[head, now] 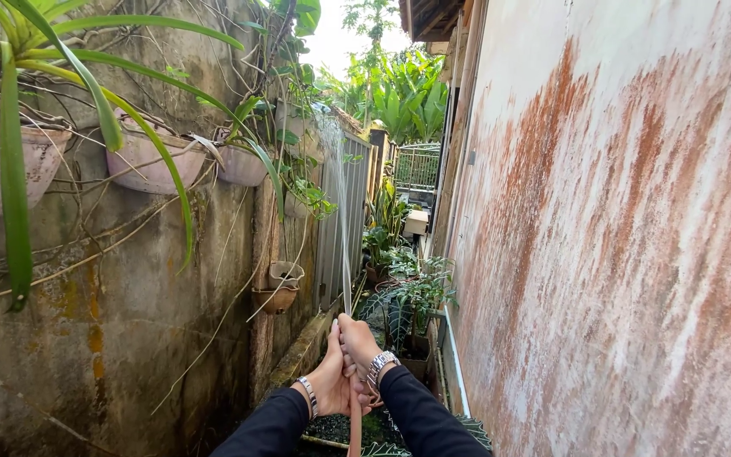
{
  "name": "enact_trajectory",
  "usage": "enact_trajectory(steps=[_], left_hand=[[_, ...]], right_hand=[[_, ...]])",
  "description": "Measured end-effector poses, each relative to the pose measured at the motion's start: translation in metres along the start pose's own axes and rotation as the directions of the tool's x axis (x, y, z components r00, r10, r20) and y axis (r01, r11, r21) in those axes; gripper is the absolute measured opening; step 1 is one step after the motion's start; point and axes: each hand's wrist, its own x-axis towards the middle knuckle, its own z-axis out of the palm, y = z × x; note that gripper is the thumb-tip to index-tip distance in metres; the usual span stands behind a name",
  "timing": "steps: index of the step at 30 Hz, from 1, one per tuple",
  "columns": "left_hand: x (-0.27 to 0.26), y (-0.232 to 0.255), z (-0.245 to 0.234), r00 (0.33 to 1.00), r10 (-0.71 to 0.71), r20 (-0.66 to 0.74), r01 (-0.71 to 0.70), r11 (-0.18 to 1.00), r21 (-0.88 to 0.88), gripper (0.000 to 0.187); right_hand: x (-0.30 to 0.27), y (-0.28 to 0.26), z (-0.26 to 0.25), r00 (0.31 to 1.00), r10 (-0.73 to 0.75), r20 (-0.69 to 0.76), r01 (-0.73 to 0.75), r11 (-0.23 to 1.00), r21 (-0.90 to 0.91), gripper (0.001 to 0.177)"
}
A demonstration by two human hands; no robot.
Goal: Watering various potted plants in a narrow outdoor alleyway using a hose.
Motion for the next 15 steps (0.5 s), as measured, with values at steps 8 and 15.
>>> enact_trajectory(steps=[8,15], left_hand=[[-0.002,0.002,-0.017,1.000,-0.020,-0.016,0.021,0.999,0.028,0.095],[-0.005,-0.001,-0.021,0.999,-0.007,-0.032,0.008,0.999,0.032,0.096]], right_hand=[[0.019,0.011,0.016,0.999,-0.037,-0.022,0.036,0.999,-0.027,0.037],[0.001,0.006,0.021,1.000,-0.012,0.012,0.012,1.000,-0.006,0.037]])
